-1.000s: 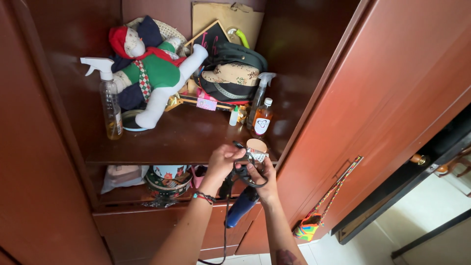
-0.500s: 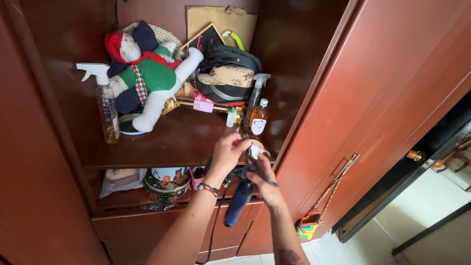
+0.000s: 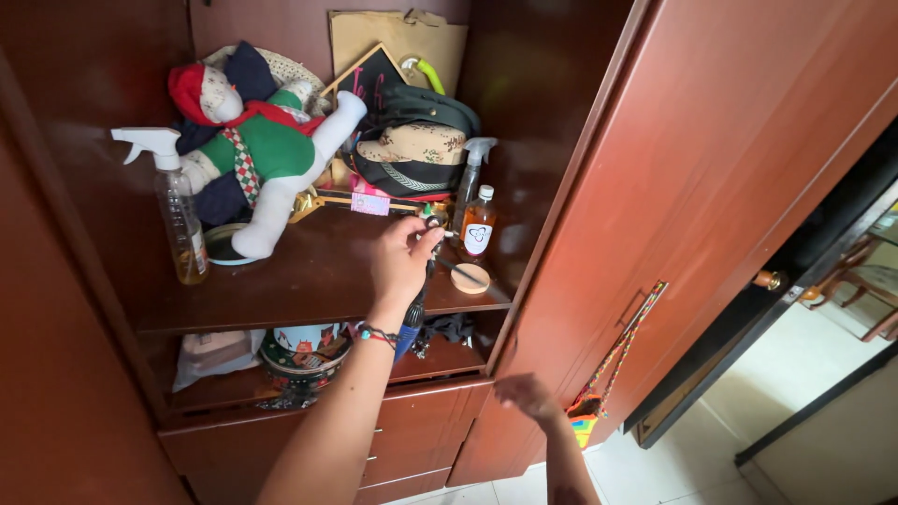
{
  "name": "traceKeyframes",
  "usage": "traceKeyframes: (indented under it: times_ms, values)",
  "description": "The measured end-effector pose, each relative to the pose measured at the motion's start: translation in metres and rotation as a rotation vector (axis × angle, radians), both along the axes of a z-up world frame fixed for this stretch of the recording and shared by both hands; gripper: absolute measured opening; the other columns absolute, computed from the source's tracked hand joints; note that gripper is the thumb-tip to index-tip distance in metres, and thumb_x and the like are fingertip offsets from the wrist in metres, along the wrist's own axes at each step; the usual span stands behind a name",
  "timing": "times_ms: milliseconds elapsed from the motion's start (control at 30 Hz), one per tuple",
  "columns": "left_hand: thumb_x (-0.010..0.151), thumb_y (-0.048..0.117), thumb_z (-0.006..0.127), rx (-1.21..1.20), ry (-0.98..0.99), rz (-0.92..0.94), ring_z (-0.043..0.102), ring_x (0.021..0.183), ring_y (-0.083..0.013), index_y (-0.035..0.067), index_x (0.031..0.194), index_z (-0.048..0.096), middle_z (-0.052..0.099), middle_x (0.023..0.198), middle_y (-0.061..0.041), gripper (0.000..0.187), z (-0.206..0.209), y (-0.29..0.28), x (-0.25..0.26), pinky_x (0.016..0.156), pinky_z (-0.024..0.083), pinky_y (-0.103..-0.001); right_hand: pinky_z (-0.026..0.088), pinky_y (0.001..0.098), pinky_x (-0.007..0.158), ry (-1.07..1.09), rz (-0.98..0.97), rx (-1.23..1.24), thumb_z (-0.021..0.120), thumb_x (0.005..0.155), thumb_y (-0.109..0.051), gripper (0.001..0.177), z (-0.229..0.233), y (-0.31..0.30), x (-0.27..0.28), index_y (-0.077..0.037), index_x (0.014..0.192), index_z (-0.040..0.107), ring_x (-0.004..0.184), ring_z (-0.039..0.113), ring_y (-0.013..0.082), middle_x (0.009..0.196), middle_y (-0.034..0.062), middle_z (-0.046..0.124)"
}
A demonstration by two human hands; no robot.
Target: Organize various household items, clothing, and accessories inside a closet and on a nearby bed.
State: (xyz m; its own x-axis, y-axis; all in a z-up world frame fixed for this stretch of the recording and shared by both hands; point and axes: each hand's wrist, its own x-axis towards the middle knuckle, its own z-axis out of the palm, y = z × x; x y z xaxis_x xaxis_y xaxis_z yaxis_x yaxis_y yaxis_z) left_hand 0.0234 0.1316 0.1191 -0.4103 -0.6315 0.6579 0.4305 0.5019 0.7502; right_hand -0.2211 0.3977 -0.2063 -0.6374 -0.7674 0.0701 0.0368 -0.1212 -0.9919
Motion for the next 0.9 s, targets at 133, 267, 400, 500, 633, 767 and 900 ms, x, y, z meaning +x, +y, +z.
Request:
traceKeyframes:
  times_ms: [133,267,400,500,633,767,900]
  values:
    - [0.088,0.022,0.079,0.022,0.002,-0.048,0.064,0.06,-0.0093,0.004,0.096,0.075,0.073,0.076,-0.004,0.02,-0.008,-0.004,-0.004,0.055,0.05,-0.027,0.048,0.0271,0.076,0.0,-0.116,0.264,0.051,0.082,-0.007,0.036,0.03,0.002,-0.009,-0.007,0.117,0.06,0.084,0.061,0.0145,0.095,0.0053,0.064]
    - [0.089,0.022,0.078,-0.086,0.008,-0.097,0.068,0.065,-0.0081,0.004,0.096,0.076,0.076,0.079,-0.004,0.02,-0.018,-0.002,-0.003,0.058,0.052,-0.026,0.058,0.0323,0.09,0.619,-0.872,-0.049,0.06,0.096,-0.01,0.024,0.185,-0.012,0.062,0.0,0.111,0.077,0.097,0.073,0.0182,0.102,0.0105,0.078]
    - [0.088,0.022,0.079,-0.106,-0.086,-0.2,0.068,0.063,-0.008,0.004,0.093,0.076,0.076,0.074,-0.005,0.019,-0.02,0.017,-0.003,0.056,0.051,-0.026,0.052,0.0342,0.098,0.662,-0.543,-0.021,0.06,0.099,-0.029,0.045,0.307,-0.038,0.168,-0.002,0.135,0.066,0.107,0.067,0.0214,0.111,0.0117,0.076]
    - [0.088,0.019,0.078,-0.046,-0.113,-0.279,0.065,0.058,-0.0087,0.003,0.093,0.076,0.074,0.07,-0.005,0.017,-0.023,0.021,-0.007,0.054,0.05,-0.025,0.046,0.0379,0.105,0.844,-0.306,0.111,0.062,0.101,-0.033,0.056,0.295,-0.069,0.174,0.001,0.143,0.054,0.129,0.056,0.0237,0.139,0.0128,0.059]
    - [0.088,0.016,0.078,-0.035,-0.083,-0.369,0.065,0.06,-0.0081,0.002,0.093,0.077,0.073,0.071,-0.004,0.015,-0.025,0.022,-0.009,0.055,0.052,-0.024,0.045,0.0385,0.111,0.646,-0.095,-0.031,0.061,0.103,-0.035,0.058,0.274,-0.082,0.172,0.002,0.147,0.052,0.132,0.057,0.0263,0.143,0.0162,0.059]
    - [0.087,0.012,0.079,-0.008,-0.062,-0.545,0.067,0.068,-0.0084,-0.001,0.094,0.076,0.074,0.078,-0.005,0.015,-0.04,0.028,-0.026,0.06,0.053,-0.024,0.053,0.0375,0.098,0.819,-0.272,0.006,0.07,0.097,-0.025,0.055,0.261,-0.086,0.168,-0.002,0.142,0.051,0.12,0.062,0.0242,0.134,0.0163,0.06]
    - [0.085,0.01,0.08,-0.038,-0.024,-0.612,0.07,0.074,-0.0093,-0.002,0.095,0.076,0.076,0.085,-0.007,0.016,-0.041,0.041,-0.028,0.065,0.056,-0.024,0.056,0.0313,0.087,0.678,-0.291,-0.158,0.067,0.098,-0.018,0.037,0.259,-0.079,0.175,-0.005,0.132,0.057,0.101,0.068,0.0167,0.111,0.0128,0.071]
